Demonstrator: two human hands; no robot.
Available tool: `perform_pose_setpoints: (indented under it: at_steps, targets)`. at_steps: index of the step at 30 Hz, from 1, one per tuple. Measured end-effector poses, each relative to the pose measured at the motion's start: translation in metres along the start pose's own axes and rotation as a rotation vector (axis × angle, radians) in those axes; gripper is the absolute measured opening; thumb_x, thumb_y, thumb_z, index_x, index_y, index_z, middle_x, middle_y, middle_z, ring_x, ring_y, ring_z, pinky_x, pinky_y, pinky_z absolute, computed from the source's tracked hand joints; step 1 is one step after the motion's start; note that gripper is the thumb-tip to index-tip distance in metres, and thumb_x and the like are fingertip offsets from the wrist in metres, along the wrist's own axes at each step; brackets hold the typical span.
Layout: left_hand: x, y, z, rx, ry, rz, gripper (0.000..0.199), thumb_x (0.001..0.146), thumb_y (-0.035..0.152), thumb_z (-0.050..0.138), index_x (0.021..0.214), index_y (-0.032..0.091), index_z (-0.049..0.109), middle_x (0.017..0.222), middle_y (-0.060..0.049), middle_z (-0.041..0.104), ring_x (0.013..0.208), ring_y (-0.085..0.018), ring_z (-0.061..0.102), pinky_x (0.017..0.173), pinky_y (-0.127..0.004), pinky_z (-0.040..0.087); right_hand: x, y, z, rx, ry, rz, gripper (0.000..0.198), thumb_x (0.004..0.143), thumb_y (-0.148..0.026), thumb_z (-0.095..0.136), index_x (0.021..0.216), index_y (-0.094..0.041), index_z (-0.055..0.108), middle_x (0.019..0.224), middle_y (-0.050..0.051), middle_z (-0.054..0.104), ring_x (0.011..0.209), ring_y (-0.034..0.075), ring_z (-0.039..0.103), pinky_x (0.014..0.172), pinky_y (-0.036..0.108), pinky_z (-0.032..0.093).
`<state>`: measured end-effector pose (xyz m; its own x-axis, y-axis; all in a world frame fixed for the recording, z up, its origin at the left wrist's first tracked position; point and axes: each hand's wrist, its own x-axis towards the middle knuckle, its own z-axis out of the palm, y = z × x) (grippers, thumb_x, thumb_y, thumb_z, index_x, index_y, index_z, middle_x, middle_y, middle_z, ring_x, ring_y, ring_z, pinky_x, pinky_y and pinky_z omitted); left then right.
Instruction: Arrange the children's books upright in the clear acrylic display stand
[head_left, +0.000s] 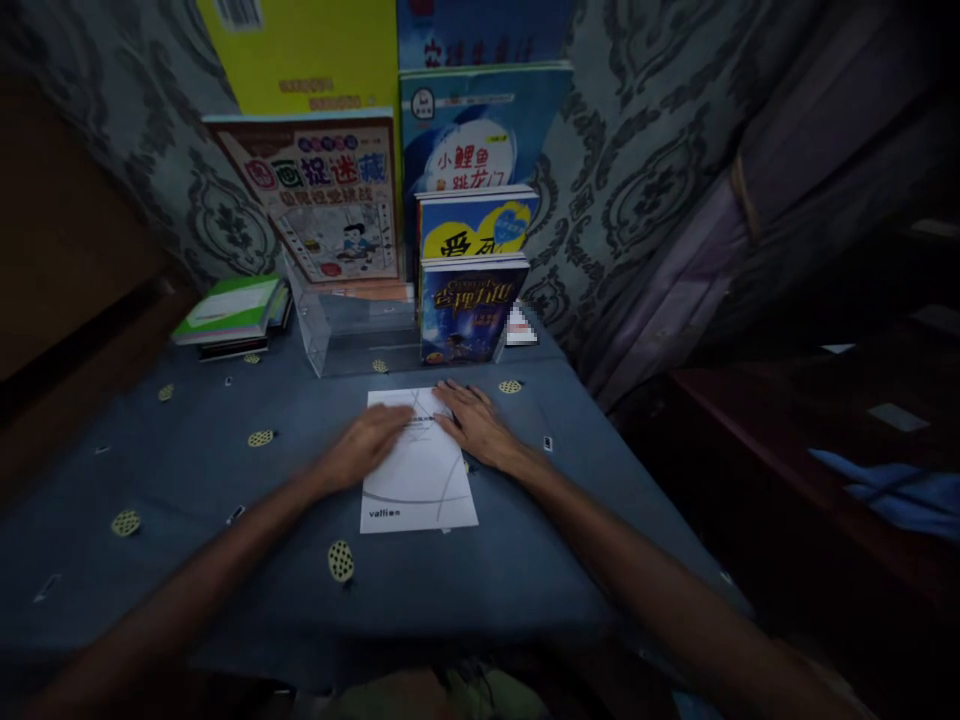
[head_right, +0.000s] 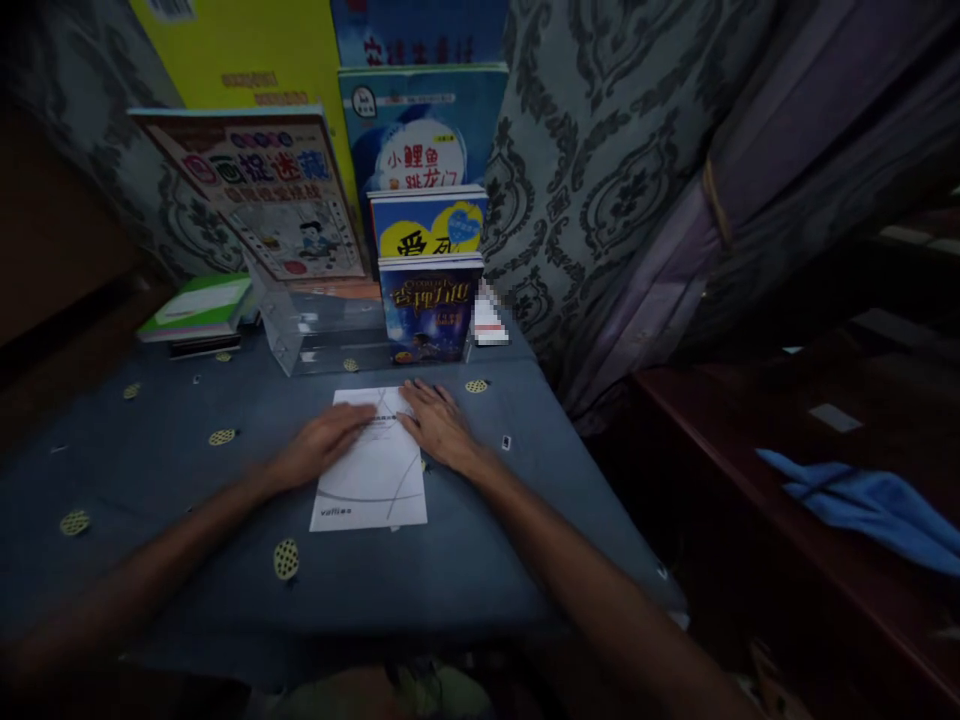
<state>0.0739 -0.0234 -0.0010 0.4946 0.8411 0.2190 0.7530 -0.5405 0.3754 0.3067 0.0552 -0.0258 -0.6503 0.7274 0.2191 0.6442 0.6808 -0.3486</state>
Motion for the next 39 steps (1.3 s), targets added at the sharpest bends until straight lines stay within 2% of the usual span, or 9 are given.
perform_pose_setpoints:
  at_steps: [2, 5, 7, 10, 14, 17, 23, 30, 39]
  targets:
    - [0.006, -0.034, -0.006, 0.057, 0.068, -0.11, 0.039, 0.1, 0.027, 0.038, 0.131, 0.016, 0.059, 0.137, -0.011, 0.061, 0.128, -0.023, 0.055, 0.112, -0.045, 0.039, 0.0, -0.002, -0.001, -0.035, 0.0, 0.0, 0.044, 0.099, -0.03, 0.044, 0.138, -0.013, 0.053, 0.149, 0.016, 0.049, 0.144, 0.028, 0.037, 0.117, 0.054, 0.027]
    - [0.009, -0.061, -0.01, 0.032, 0.066, -0.102, 0.038, 0.099, 0.026, 0.039, 0.127, 0.018, 0.063, 0.134, -0.008, 0.064, 0.125, -0.022, 0.057, 0.11, -0.043, 0.042, 0.005, -0.013, -0.002, -0.105, 0.035, -0.033, 0.038, 0.098, -0.022, 0.042, 0.131, -0.014, 0.059, 0.147, 0.017, 0.05, 0.143, 0.031, 0.036, 0.117, 0.06, 0.022]
    - [0.008, -0.065, -0.01, 0.006, 0.073, -0.082, 0.037, 0.099, 0.026, 0.04, 0.128, 0.02, 0.063, 0.135, -0.007, 0.063, 0.126, -0.021, 0.057, 0.11, -0.042, 0.042, 0.01, -0.03, 0.0, -0.132, 0.038, -0.096, 0.035, 0.098, -0.019, 0.042, 0.125, -0.016, 0.064, 0.144, 0.016, 0.053, 0.14, 0.031, 0.04, 0.117, 0.061, 0.021]
    - [0.006, -0.063, -0.007, -0.004, 0.084, -0.068, 0.037, 0.1, 0.026, 0.04, 0.128, 0.02, 0.063, 0.135, -0.007, 0.063, 0.127, -0.02, 0.056, 0.11, -0.041, 0.042, 0.01, -0.067, 0.007, -0.081, -0.024, -0.223, 0.033, 0.098, -0.019, 0.045, 0.125, -0.015, 0.064, 0.138, 0.017, 0.057, 0.135, 0.03, 0.046, 0.116, 0.055, 0.03]
    - [0.005, -0.063, -0.004, 0.019, 0.092, -0.069, 0.037, 0.1, 0.027, 0.04, 0.128, 0.016, 0.063, 0.136, -0.01, 0.063, 0.127, -0.021, 0.056, 0.111, -0.042, 0.041, -0.016, -0.108, 0.019, 0.086, -0.103, -0.397, 0.038, 0.099, -0.023, 0.046, 0.133, -0.012, 0.057, 0.14, 0.017, 0.056, 0.137, 0.027, 0.044, 0.117, 0.047, 0.033]
    - [0.005, -0.065, -0.003, 0.045, 0.1, -0.061, 0.037, 0.1, 0.026, 0.041, 0.13, 0.017, 0.062, 0.137, -0.009, 0.062, 0.128, -0.021, 0.056, 0.111, -0.041, 0.04, -0.04, -0.117, 0.022, 0.19, -0.136, -0.456, 0.04, 0.1, -0.024, 0.044, 0.138, -0.013, 0.054, 0.145, 0.015, 0.053, 0.141, 0.023, 0.04, 0.119, 0.042, 0.031]
    - [0.003, -0.067, 0.002, 0.085, 0.11, -0.064, 0.037, 0.1, 0.026, 0.04, 0.13, 0.02, 0.062, 0.137, -0.006, 0.062, 0.128, -0.019, 0.056, 0.112, -0.041, 0.04, -0.049, -0.112, 0.018, 0.241, -0.22, -0.426, 0.049, 0.099, -0.027, 0.047, 0.147, -0.015, 0.043, 0.154, 0.013, 0.042, 0.146, 0.021, 0.032, 0.121, 0.041, 0.03]
    - [0.003, -0.069, 0.005, 0.088, 0.139, -0.039, 0.038, 0.1, 0.028, 0.039, 0.128, 0.019, 0.063, 0.135, -0.009, 0.063, 0.125, -0.021, 0.058, 0.11, -0.042, 0.042, -0.033, -0.088, 0.017, 0.159, -0.159, -0.292, 0.06, 0.1, -0.039, 0.046, 0.151, -0.009, 0.035, 0.157, 0.018, 0.033, 0.149, 0.025, 0.024, 0.122, 0.045, 0.026]
    - [0.003, -0.062, 0.005, 0.107, 0.143, -0.073, 0.036, 0.101, 0.031, 0.039, 0.126, 0.02, 0.063, 0.134, -0.008, 0.063, 0.123, -0.023, 0.058, 0.107, -0.043, 0.044, 0.007, -0.026, 0.01, -0.03, -0.062, 0.059, 0.057, 0.1, -0.039, 0.041, 0.147, -0.006, 0.041, 0.156, 0.022, 0.035, 0.148, 0.03, 0.027, 0.12, 0.052, 0.024]
